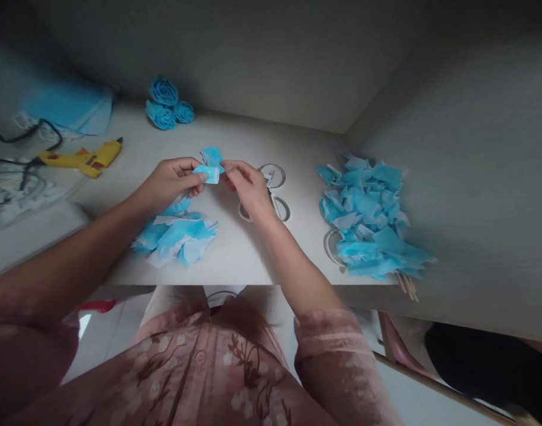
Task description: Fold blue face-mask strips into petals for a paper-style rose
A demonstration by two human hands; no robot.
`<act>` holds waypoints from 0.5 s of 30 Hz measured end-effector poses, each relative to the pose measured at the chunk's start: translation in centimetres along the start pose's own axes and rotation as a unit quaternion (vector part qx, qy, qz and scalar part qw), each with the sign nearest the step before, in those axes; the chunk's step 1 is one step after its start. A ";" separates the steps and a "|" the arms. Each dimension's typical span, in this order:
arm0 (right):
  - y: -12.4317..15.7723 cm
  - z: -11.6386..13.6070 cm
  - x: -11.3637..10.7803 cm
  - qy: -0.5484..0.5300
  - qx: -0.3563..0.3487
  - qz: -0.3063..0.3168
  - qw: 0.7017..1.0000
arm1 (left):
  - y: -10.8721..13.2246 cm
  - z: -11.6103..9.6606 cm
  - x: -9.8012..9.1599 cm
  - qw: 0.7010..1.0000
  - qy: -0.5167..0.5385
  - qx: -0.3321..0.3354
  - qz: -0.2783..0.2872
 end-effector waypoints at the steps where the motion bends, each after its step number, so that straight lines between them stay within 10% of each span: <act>1: 0.0 -0.1 0.2 -0.012 0.012 0.015 1.000 | 0.0 0.0 0.0 1.000 0.001 0.001 0.000; 15: 0.3 0.4 0.7 0.079 -0.051 0.029 0.995 | 0.3 0.0 0.3 1.000 -0.009 -0.010 0.018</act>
Point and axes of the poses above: each hand's wrist, its own y-axis away from the middle knuckle, its own x-axis out of the palm, z = x × y, the point moved 7 cm from there along -y, towards the middle knuckle, and after that the axes turned 3 degrees about y, right-handed, at the moved point
